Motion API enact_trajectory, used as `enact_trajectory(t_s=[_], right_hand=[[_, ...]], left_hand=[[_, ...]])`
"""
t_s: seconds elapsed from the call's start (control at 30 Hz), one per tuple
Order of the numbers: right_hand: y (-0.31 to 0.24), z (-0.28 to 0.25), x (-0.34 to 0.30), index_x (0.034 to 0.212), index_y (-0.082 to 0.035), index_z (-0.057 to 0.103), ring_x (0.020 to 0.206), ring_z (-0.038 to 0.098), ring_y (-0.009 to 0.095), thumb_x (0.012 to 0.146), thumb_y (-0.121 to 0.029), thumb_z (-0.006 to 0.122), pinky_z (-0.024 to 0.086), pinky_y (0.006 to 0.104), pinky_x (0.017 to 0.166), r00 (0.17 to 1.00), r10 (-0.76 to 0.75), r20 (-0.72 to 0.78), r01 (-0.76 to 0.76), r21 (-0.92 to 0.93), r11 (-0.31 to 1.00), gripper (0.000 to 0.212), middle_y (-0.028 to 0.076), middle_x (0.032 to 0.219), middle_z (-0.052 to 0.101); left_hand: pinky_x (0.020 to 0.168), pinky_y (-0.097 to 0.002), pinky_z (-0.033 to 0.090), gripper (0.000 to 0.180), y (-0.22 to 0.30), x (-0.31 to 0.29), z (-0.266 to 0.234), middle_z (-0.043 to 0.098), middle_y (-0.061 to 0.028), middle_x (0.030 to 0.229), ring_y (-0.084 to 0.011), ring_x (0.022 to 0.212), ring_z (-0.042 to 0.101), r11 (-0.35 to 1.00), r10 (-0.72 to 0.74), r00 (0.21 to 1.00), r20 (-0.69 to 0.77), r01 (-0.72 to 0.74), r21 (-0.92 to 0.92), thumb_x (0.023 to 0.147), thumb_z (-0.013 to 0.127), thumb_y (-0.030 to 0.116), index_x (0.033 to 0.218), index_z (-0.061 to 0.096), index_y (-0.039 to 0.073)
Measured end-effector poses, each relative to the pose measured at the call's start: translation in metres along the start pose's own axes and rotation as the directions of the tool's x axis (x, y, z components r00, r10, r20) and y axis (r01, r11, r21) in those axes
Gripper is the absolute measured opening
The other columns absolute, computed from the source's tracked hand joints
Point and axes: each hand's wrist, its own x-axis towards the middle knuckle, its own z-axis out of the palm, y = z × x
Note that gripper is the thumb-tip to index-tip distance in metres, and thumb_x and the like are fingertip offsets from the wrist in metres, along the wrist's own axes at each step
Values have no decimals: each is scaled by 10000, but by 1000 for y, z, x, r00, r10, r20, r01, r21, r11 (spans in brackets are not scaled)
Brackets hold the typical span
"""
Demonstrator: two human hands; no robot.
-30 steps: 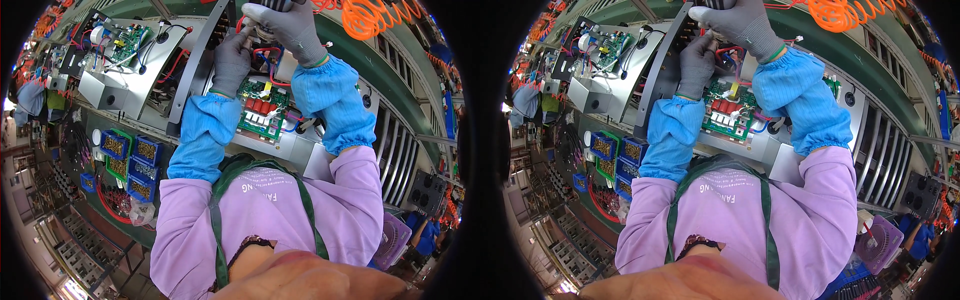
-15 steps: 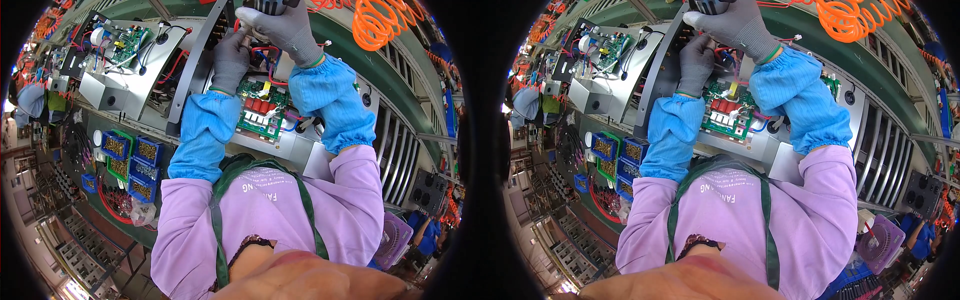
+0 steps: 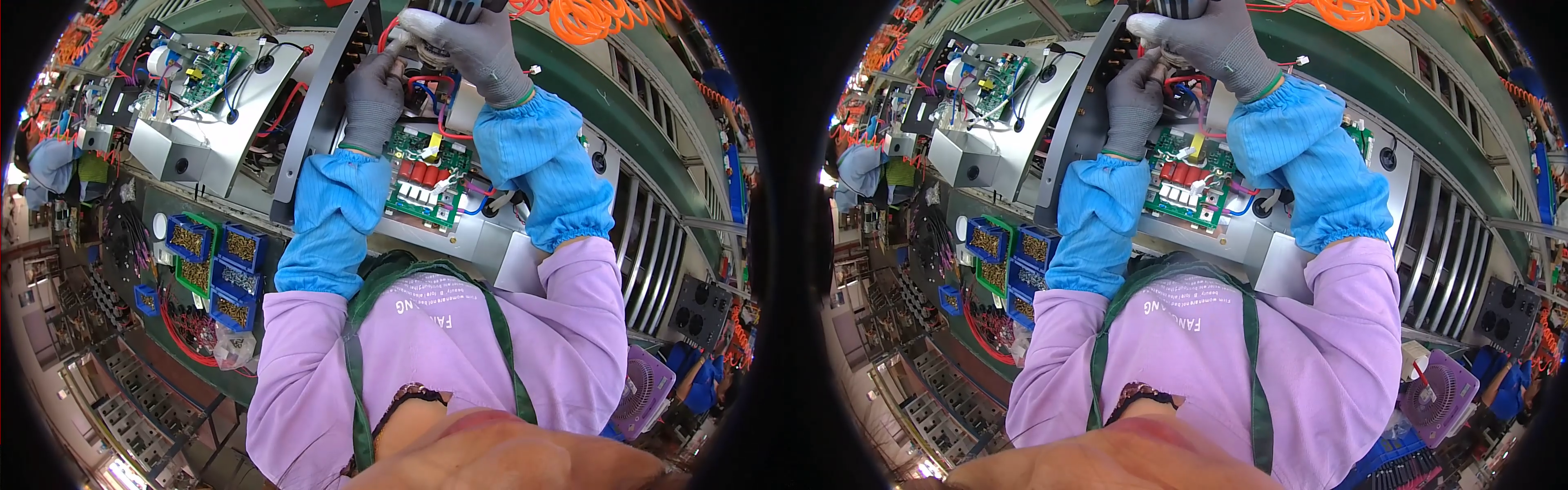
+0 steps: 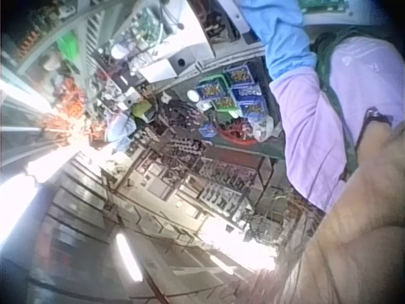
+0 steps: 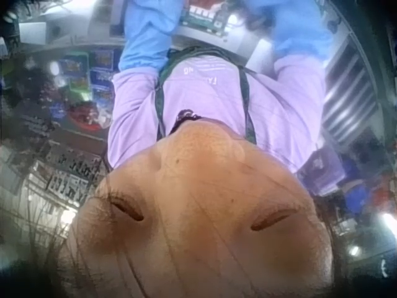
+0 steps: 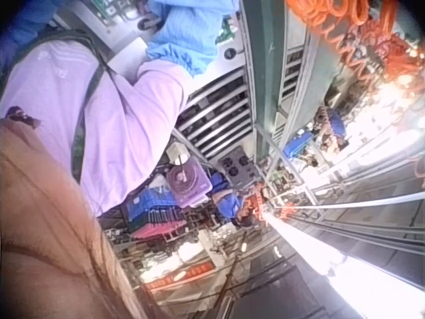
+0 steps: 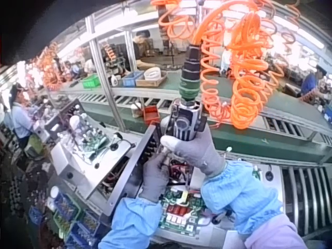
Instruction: The person assembles electronic components onto circuit boards and secures them with screws using a power screwdriver.
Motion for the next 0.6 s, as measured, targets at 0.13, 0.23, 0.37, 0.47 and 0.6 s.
enact_trajectory(t_s=[0.13,0.23,0.37,0.47,0.6], right_hand=[[1,-2,0,1063,-25,591,676,646,141,749,-13,742,541,289,605,1000,14,-27,-12,87,996,349,49,822,640],[4,-2,1,1063,-23,589,674,649,146,755,-9,735,543,292,604,999,19,-31,-17,72,997,341,51,815,640],[7,-2,0,1063,-18,588,680,645,136,757,-12,734,537,285,599,999,-18,-51,17,-27,999,340,46,815,638],[6,1,-2,1060,-19,590,691,638,124,749,-17,742,528,270,595,996,-48,-76,50,26,998,346,39,815,638],[3,2,-3,1054,-17,591,683,636,122,742,-14,744,522,264,584,988,14,-155,-11,18,1000,347,39,813,638]], left_hand=[[801,-266,504,292,1,0,0,669,-145,1009,-172,889,655,1000,6,1000,11,-6,-12,905,604,75,1191,623,20],[805,-264,504,293,-2,0,1,668,-139,1016,-168,894,654,1000,-12,1000,15,13,-10,904,602,71,1192,625,26],[794,-260,504,305,-2,0,3,669,-130,998,-165,886,653,999,-30,999,10,30,-36,896,606,65,1199,624,35],[793,-260,502,306,-3,0,1,668,-124,989,-163,888,649,1000,-10,1000,-3,10,-11,901,600,74,1206,627,59],[799,-264,500,302,-5,-2,1,668,-121,993,-159,892,643,999,9,1000,-6,-8,35,910,590,84,1209,632,84]])
